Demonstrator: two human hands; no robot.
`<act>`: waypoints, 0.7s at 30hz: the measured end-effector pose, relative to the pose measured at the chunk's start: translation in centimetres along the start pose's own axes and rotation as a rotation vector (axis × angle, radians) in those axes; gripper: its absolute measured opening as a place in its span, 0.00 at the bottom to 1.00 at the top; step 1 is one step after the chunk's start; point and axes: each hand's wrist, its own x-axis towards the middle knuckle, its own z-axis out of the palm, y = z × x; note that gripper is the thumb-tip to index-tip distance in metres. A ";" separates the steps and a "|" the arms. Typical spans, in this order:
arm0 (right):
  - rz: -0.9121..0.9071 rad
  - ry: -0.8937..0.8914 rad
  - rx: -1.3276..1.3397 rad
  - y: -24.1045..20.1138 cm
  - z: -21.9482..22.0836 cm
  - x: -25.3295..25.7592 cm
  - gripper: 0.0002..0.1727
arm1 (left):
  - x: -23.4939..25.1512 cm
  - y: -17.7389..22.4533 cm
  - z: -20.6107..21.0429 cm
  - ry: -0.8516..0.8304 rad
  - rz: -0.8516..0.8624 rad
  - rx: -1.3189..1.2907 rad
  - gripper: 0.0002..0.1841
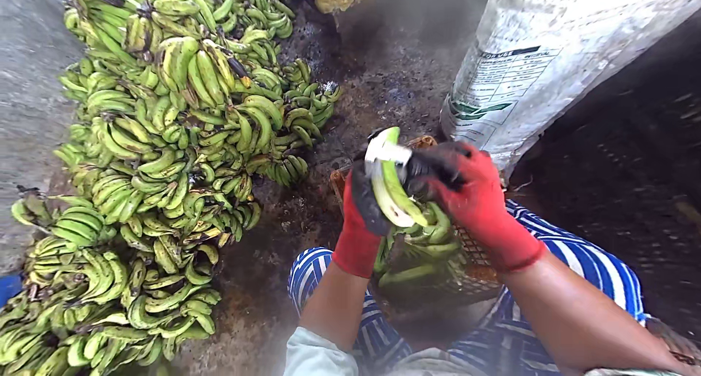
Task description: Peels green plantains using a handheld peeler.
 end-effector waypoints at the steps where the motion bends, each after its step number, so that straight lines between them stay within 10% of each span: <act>1: 0.133 0.001 0.053 0.4 0.1 0.6 0.23 | 0.0 0.0 0.5 0.019 -0.044 -0.044 0.13; 10: 0.425 0.039 0.042 4.2 -1.9 1.1 0.24 | 0.3 0.2 -0.8 -0.084 -0.227 0.092 0.19; 16: -0.226 -0.218 0.055 2.7 -2.7 -0.8 0.25 | 2.2 0.6 -2.5 0.063 -0.324 -0.183 0.24; 21: 0.282 -0.013 -0.072 3.2 -1.0 0.0 0.25 | 0.5 -0.3 -1.3 0.069 -0.230 -0.016 0.18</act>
